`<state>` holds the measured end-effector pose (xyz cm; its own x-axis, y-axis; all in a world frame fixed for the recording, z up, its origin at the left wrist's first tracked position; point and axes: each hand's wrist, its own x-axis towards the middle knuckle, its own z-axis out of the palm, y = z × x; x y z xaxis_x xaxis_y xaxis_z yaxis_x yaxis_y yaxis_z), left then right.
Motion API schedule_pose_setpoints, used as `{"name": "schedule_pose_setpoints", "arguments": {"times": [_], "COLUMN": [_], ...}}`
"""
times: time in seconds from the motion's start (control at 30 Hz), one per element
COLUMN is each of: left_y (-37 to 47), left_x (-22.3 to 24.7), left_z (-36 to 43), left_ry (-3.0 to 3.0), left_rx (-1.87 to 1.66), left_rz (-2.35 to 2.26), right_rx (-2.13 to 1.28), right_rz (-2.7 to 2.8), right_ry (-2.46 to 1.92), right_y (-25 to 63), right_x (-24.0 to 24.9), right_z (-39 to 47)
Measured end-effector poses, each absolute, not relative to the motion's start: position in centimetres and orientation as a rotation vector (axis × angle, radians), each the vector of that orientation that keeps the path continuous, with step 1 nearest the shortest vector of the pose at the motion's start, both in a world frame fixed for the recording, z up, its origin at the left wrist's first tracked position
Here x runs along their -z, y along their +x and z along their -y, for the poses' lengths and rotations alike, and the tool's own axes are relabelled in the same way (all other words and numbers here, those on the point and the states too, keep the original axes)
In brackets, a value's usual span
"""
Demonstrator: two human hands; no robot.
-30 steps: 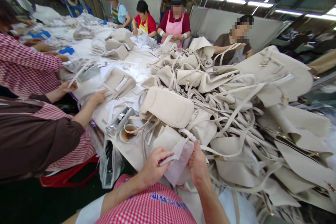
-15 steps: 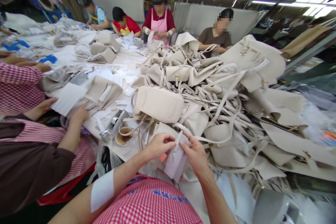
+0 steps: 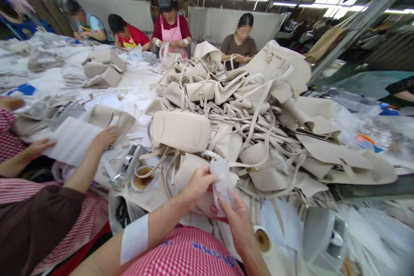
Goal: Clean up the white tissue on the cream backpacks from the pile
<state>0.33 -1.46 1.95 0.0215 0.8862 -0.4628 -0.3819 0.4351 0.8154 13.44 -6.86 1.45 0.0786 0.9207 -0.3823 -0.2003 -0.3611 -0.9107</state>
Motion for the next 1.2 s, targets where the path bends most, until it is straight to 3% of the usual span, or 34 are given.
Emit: {"name": "schedule_pose_setpoints", "arguments": {"times": [0.3, 0.5, 0.63, 0.9, 1.2], "left_y": [0.3, -0.3, -0.6, -1.2, -0.9], "left_x": [-2.4, -1.7, -0.8, -0.8, 0.5], "left_z": [0.4, 2.2, 2.8, 2.3, 1.9], "left_ry": [0.455, 0.380, 0.410, 0.435, 0.412], "left_rx": [-1.016, -1.173, -1.247, -1.270, -1.331], "left_rz": [-1.190, -0.974, -1.034, -1.162, -1.333], "right_rx": [-1.319, -1.073, -1.127, -1.227, -1.658], "right_rz": [1.549, 1.923, 2.060, 1.483, 1.073], "right_ry": [-1.383, -1.370, -1.284, -1.592, -1.320], "right_y": [14.2, 13.9, 13.8, 12.7, 10.1], "right_x": [-1.3, 0.8, 0.8, -2.8, -1.9], "right_z": [7.9, 7.6, 7.7, 2.1, -0.1]}}
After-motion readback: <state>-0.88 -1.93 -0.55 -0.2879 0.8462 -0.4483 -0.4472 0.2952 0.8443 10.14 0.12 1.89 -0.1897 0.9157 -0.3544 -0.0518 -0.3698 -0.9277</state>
